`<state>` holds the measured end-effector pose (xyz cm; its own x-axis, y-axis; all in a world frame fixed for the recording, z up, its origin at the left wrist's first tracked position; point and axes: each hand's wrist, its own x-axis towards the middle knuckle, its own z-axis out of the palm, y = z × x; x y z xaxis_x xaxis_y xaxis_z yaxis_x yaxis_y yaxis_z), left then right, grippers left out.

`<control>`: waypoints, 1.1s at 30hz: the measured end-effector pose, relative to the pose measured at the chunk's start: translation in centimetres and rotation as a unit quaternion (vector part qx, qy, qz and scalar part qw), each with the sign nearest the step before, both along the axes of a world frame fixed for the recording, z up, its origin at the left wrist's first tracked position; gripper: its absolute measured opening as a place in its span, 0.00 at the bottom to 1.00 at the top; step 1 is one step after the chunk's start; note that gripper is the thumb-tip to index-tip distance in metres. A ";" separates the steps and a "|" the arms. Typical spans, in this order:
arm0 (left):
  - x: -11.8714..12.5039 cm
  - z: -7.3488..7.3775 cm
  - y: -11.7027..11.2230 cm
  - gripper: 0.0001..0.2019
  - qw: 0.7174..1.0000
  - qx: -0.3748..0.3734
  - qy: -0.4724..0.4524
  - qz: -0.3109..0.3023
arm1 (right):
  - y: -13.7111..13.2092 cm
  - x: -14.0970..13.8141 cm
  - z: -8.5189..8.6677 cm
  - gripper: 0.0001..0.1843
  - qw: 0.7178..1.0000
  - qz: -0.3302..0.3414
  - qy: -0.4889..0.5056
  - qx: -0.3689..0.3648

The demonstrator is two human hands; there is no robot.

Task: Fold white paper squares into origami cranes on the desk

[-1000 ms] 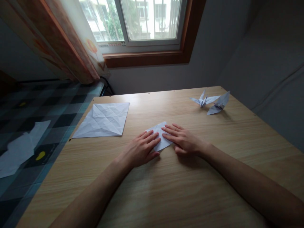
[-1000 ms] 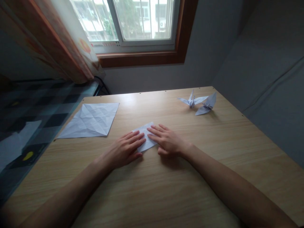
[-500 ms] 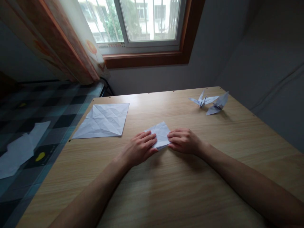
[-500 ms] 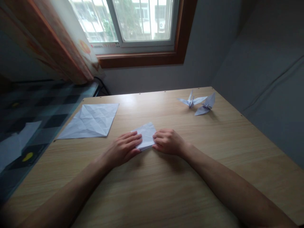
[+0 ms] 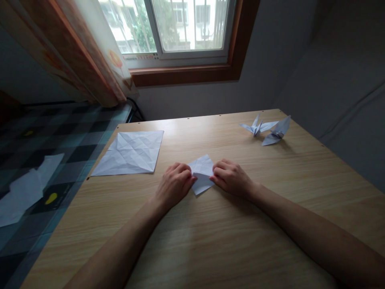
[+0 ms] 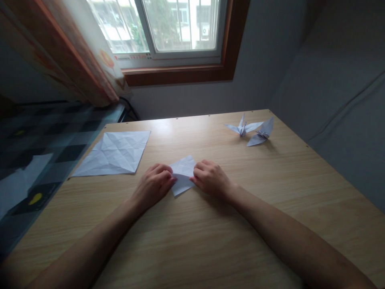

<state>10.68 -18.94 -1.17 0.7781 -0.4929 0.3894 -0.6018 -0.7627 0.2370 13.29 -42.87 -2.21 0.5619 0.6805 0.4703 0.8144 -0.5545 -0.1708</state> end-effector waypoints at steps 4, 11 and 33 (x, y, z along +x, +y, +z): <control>0.0 0.1 -0.2 0.11 0.999 0.020 0.013 0.036 | 0.3 -0.1 0.2 0.12 0.999 -0.041 0.029 -0.012; -0.1 -0.2 -0.3 0.09 0.998 0.040 -0.012 0.048 | 0.4 -0.1 0.2 0.09 0.993 -0.094 0.056 -0.038; -0.8 1.0 -0.4 0.09 0.977 0.171 -0.048 -0.118 | 1.3 -3.2 3.2 0.10 0.969 0.003 0.037 -0.246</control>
